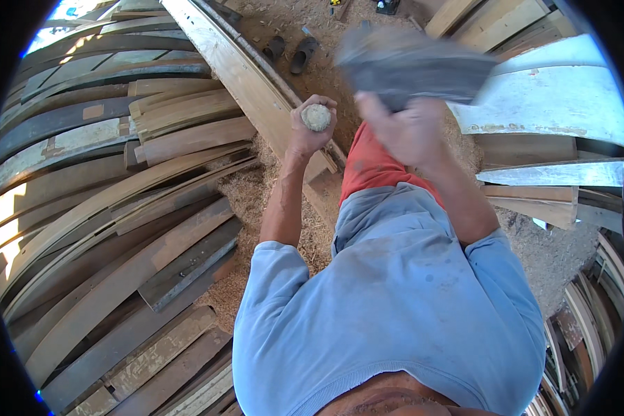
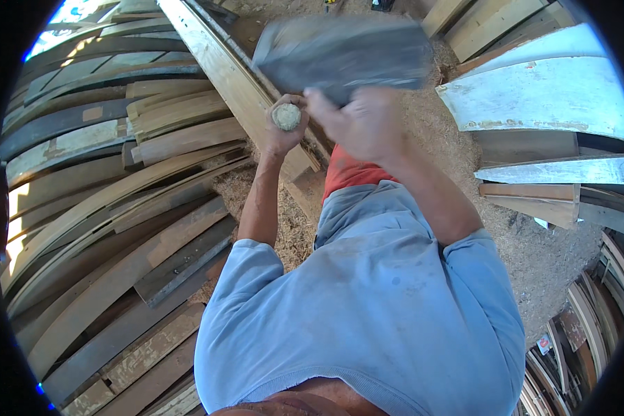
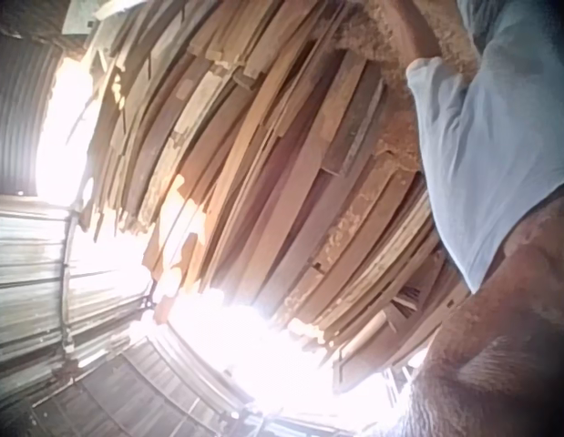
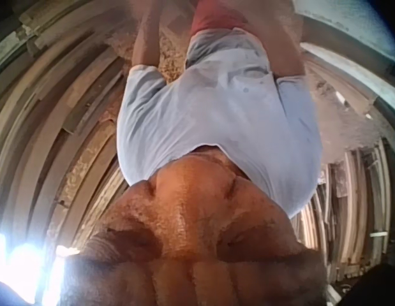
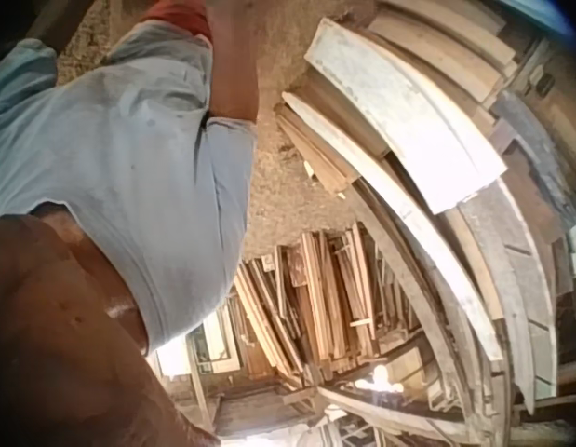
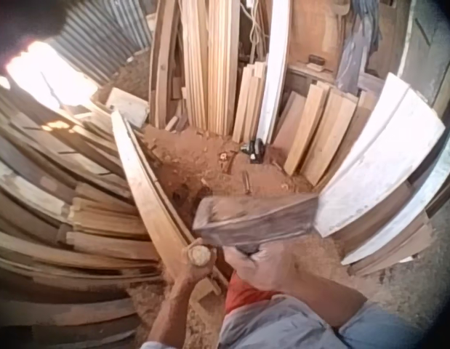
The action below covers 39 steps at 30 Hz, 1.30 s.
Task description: The person shapes the end of a wooden handle using a hand axe, repeatedly striking the wood while holding it against a workbench. The person then picks up a long wooden board and uses a plane to smooth one of its edges.
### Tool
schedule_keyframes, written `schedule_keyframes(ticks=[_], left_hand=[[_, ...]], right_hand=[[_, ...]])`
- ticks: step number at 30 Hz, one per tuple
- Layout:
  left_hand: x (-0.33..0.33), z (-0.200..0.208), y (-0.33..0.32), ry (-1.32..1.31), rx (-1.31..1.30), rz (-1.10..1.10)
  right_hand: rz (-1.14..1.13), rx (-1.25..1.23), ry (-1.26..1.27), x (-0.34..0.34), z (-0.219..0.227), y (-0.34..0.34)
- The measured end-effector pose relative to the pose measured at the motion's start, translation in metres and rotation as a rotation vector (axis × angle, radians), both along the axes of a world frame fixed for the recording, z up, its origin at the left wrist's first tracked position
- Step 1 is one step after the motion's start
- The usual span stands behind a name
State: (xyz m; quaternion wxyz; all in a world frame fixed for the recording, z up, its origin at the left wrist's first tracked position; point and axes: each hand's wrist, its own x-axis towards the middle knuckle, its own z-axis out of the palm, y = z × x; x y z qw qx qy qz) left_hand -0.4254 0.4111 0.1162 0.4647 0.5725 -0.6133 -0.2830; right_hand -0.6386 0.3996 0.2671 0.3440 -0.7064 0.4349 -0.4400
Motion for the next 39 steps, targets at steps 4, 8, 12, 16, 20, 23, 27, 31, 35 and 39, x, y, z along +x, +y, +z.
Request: schedule_keyframes(ticks=[4, 8, 12, 16, 20, 23, 27, 31, 35, 39], left_hand=[[-0.001, -0.026, 0.004, -0.003, -0.068, -0.007], [0.001, -0.042, 0.012, 0.101, 0.016, 0.042], [0.012, -0.044, -0.018, 0.218, -0.099, 0.287], [0.025, -0.02, -0.016, 0.261, 0.071, 0.132], [0.02, -0.004, -0.011, 0.285, 0.136, 0.092], [0.016, -0.003, -0.01, 0.265, 0.138, 0.075], [0.013, -0.007, -0.008, 0.193, 0.065, 0.021], [0.009, -0.01, 0.0, 0.105, 0.009, -0.007], [-0.008, 0.01, 0.01, 0.027, 0.083, -0.043], [-0.001, -0.015, 0.01, -0.103, -0.225, -0.102]], right_hand=[[0.243, -0.001, 0.594, 0.013, -0.074, -0.007], [0.164, 0.088, 0.367, 0.005, -0.055, 0.001], [0.145, 0.094, 0.088, 0.001, -0.02, 0.001], [0.08, -0.032, -0.041, -0.015, 0.008, 0.003], [0.001, -0.051, -0.122, -0.027, 0.032, 0.006], [-0.068, -0.014, -0.146, -0.033, 0.045, 0.01], [-0.147, 0.014, -0.21, -0.04, 0.052, 0.011], [-0.131, -0.115, -0.322, -0.033, 0.052, 0.009], [0.001, -0.076, -0.193, -0.008, 0.002, 0.012], [0.245, 0.012, 0.621, 0.005, -0.071, 0.002]])
